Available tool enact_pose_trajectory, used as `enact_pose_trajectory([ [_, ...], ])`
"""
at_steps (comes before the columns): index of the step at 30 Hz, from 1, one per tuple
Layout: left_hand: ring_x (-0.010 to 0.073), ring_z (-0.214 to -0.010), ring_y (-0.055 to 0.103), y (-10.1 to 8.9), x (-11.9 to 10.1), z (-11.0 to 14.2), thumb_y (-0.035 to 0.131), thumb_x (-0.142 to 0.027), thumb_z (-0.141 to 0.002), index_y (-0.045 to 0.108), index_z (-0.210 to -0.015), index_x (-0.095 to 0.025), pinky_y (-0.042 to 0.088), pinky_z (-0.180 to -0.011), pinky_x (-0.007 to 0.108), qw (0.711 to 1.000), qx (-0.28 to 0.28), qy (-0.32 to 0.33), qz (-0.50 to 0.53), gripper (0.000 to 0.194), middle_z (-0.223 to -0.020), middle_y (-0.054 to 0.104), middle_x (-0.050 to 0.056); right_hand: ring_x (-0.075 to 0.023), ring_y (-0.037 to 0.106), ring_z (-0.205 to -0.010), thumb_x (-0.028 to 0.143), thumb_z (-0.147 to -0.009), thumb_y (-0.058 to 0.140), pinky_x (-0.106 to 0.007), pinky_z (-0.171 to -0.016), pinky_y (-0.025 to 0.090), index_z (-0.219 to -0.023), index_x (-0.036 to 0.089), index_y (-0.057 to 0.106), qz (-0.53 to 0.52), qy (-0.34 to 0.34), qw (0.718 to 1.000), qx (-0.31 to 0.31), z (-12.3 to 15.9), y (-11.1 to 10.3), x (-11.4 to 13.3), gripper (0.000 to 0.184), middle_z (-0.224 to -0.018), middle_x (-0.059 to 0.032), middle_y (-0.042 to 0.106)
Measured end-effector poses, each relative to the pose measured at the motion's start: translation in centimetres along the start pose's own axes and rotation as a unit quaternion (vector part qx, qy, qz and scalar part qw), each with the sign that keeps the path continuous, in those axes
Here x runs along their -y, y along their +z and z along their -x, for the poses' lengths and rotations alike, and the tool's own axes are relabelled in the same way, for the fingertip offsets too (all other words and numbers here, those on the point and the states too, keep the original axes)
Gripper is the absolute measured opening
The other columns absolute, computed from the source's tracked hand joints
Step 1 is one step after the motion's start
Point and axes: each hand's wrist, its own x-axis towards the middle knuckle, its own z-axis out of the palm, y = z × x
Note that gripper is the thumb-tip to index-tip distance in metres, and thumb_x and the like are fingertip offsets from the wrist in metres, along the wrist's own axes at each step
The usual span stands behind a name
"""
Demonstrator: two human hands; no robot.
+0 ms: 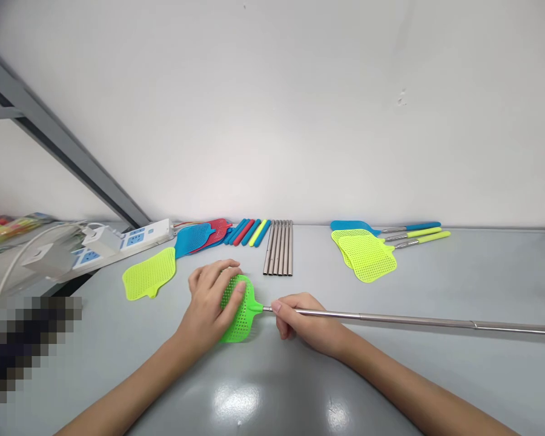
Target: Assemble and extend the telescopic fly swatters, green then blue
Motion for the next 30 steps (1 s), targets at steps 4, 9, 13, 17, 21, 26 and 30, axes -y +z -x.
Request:
enact_pose_trajectory([
  [4,0.0223,-0.116,0.035,0.1,-1.1,0.5,0.041,-0.025,-0.083,0.045,-0.112,-0.018,0.016,-0.099,0.043,0.996,0.046,0.071,0.02,0.03,-0.124,0.043,0.01,-0.0104,0.045,-0.052,0.041,-0.085,0.036,-0.022,-0.054,0.035,-0.051,0.015,0.048,0.019,-0.005,1.0,0.001,0.0,0.1,0.1,0.044,-0.051,0.0003,0.047],
  [9,0.0216,-0.116,0.036,0.2,-2.1,0.9,0.042,-0.022,-0.083,0.055,-0.102,-0.022,0.019,-0.1,0.042,0.985,0.085,0.139,0.065,0.023,-0.121,0.048,0.006,-0.0096,0.042,-0.051,0.042,-0.085,0.034,-0.022,-0.053,0.033,-0.049,0.016,0.044,0.031,-0.023,0.999,0.009,0.0,0.1,0.1,0.046,-0.05,0.0012,0.044],
  [13,0.0171,-0.104,0.045,0.1,-2.2,0.8,0.039,-0.017,-0.084,0.056,-0.097,-0.021,0.02,-0.1,0.039,0.979,0.102,0.152,0.094,0.021,-0.097,0.06,0.003,-0.0103,0.043,-0.052,0.044,-0.084,0.035,-0.022,-0.054,0.034,-0.05,0.016,0.043,0.031,-0.021,0.999,0.002,-0.1,0.2,0.2,0.045,-0.05,0.0012,0.044],
  [17,0.0163,-0.094,0.048,0.1,-2.0,0.8,0.037,-0.017,-0.085,0.055,-0.09,-0.019,0.021,-0.099,0.04,0.977,0.116,0.152,0.093,0.019,-0.081,0.06,0.002,-0.01,0.041,-0.052,0.044,-0.083,0.037,-0.022,-0.053,0.033,-0.051,0.016,0.043,0.039,0.001,0.999,-0.004,-0.1,0.1,0.3,0.044,-0.05,0.0015,0.043],
  [21,0.0145,-0.082,0.046,0.2,-2.0,0.7,0.035,-0.017,-0.085,0.053,-0.082,-0.017,0.024,-0.096,0.037,0.976,0.127,0.151,0.089,0.018,-0.074,0.055,0.002,-0.0082,0.032,-0.046,0.046,-0.081,0.041,-0.022,-0.046,0.025,-0.048,0.016,0.038,0.058,0.024,0.997,-0.034,0.1,-0.1,0.2,0.045,-0.046,0.0038,0.034],
  [26,0.0147,-0.079,0.044,0.1,-1.3,0.4,0.036,-0.017,-0.085,0.051,-0.083,-0.018,0.025,-0.094,0.037,0.979,0.125,0.134,0.087,0.016,-0.074,0.052,0.002,-0.0074,0.027,-0.041,0.042,-0.08,0.044,-0.025,-0.045,0.021,-0.042,0.018,0.029,-0.083,-0.015,0.992,-0.099,0.0,-0.2,-0.5,0.048,-0.041,0.0051,0.026],
  [30,0.0151,-0.076,0.043,0.0,-0.3,0.1,0.035,-0.02,-0.085,0.049,-0.078,-0.018,0.026,-0.092,0.037,0.983,0.121,0.112,0.076,0.015,-0.071,0.051,0.002,-0.0068,0.022,-0.037,0.039,-0.077,0.049,-0.026,-0.043,0.016,-0.042,0.02,0.02,-0.246,-0.028,0.948,-0.199,-0.5,-0.5,-1.1,0.049,-0.042,0.0072,0.014],
])
